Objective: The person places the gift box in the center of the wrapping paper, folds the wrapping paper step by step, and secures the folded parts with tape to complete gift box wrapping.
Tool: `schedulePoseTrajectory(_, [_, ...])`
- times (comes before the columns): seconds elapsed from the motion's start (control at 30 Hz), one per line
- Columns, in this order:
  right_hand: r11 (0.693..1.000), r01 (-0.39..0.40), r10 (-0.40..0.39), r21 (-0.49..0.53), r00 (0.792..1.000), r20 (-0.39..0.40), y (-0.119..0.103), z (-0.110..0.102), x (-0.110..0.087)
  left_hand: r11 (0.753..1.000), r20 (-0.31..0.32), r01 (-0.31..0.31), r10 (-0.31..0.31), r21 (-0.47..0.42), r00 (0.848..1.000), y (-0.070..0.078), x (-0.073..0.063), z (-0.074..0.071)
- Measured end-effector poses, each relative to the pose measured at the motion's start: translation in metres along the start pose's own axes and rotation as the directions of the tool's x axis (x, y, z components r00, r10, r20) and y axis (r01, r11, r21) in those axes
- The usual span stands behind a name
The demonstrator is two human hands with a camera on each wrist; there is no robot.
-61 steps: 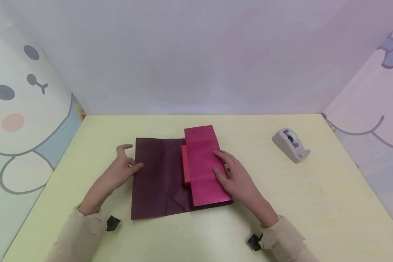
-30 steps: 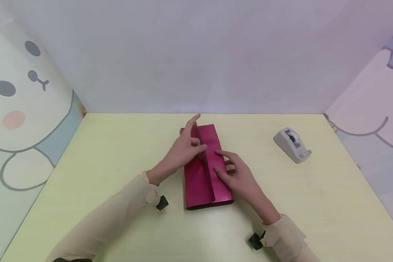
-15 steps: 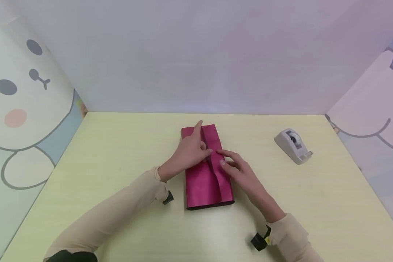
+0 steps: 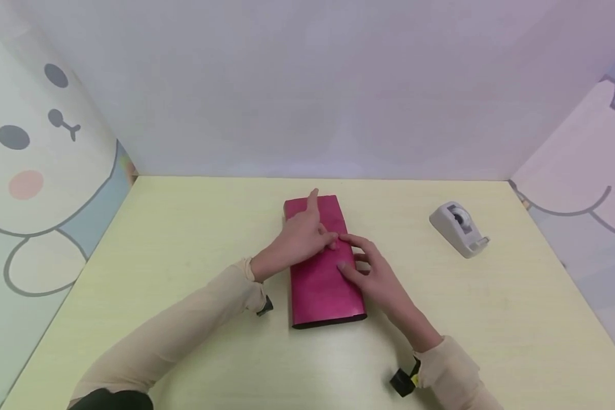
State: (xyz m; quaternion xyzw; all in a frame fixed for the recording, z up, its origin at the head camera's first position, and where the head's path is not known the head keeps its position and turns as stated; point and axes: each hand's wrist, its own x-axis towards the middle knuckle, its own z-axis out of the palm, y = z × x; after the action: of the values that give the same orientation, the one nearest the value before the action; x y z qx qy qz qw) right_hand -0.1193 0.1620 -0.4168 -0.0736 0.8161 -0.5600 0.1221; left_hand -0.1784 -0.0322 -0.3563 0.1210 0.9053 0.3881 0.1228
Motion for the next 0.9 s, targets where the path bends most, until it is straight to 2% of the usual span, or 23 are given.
schedulePoseTrajectory(0.07, [1.000, 0.002, -0.002, 0.027, 1.000, -0.004, 0.001, 0.002, 0.000, 0.998, -0.070, -0.042, 0.038, -0.053, 0.997, -0.007, -0.007, 0.000])
schedulePoseTrajectory(0.13, [0.998, -0.012, 0.012, 0.054, 1.000, -0.009, 0.002, 0.005, 0.000, 0.994, -0.190, -0.076, 0.060, -0.081, 0.980, -0.018, -0.017, 0.000])
schedulePoseTrajectory(0.2, [0.997, -0.034, 0.035, 0.065, 0.999, -0.015, 0.002, 0.007, 0.000, 0.992, -0.300, -0.061, 0.025, -0.110, 0.953, -0.031, -0.030, 0.004])
schedulePoseTrajectory(0.27, [0.996, -0.059, 0.061, 0.062, 0.998, -0.021, 0.001, 0.008, 0.000, 0.983, -0.337, -0.019, -0.044, -0.181, 0.940, -0.042, -0.042, 0.011])
schedulePoseTrajectory(0.33, [0.995, -0.081, 0.083, 0.066, 0.996, -0.032, -0.001, 0.009, 0.000, 0.965, -0.310, 0.023, -0.106, -0.261, 0.945, -0.052, -0.049, 0.019])
schedulePoseTrajectory(0.37, [0.994, -0.086, 0.088, 0.066, 0.995, -0.037, -0.001, 0.008, -0.001, 0.954, -0.282, 0.033, -0.121, -0.299, 0.952, -0.055, -0.051, 0.023])
schedulePoseTrajectory(0.47, [0.993, -0.098, 0.102, 0.072, 0.993, -0.055, -0.002, 0.008, -0.003, 0.929, -0.210, 0.040, -0.125, -0.369, 0.970, -0.059, -0.048, 0.028])
schedulePoseTrajectory(0.53, [0.992, -0.107, 0.111, 0.065, 0.991, -0.071, -0.002, 0.010, -0.005, 0.926, -0.189, 0.030, -0.108, -0.375, 0.976, -0.061, -0.045, 0.028])
schedulePoseTrajectory(0.63, [0.990, -0.124, 0.130, 0.068, 0.987, -0.090, -0.003, 0.013, -0.007, 0.940, -0.156, 0.009, -0.067, -0.342, 0.985, -0.063, -0.041, 0.026])
schedulePoseTrajectory(0.73, [0.990, -0.124, 0.131, 0.075, 0.985, -0.110, -0.006, 0.016, -0.009, 0.964, -0.128, -0.037, 0.003, -0.262, 0.992, -0.063, -0.040, 0.023])
schedulePoseTrajectory(0.8, [0.990, -0.119, 0.127, 0.078, 0.985, -0.119, -0.006, 0.018, -0.009, 0.979, -0.125, -0.075, 0.052, -0.188, 0.991, -0.062, -0.040, 0.020])
schedulePoseTrajectory(0.9, [0.990, -0.123, 0.130, 0.065, 0.984, -0.121, -0.007, 0.019, -0.008, 0.988, -0.136, -0.101, 0.086, -0.112, 0.987, -0.062, -0.041, 0.016])
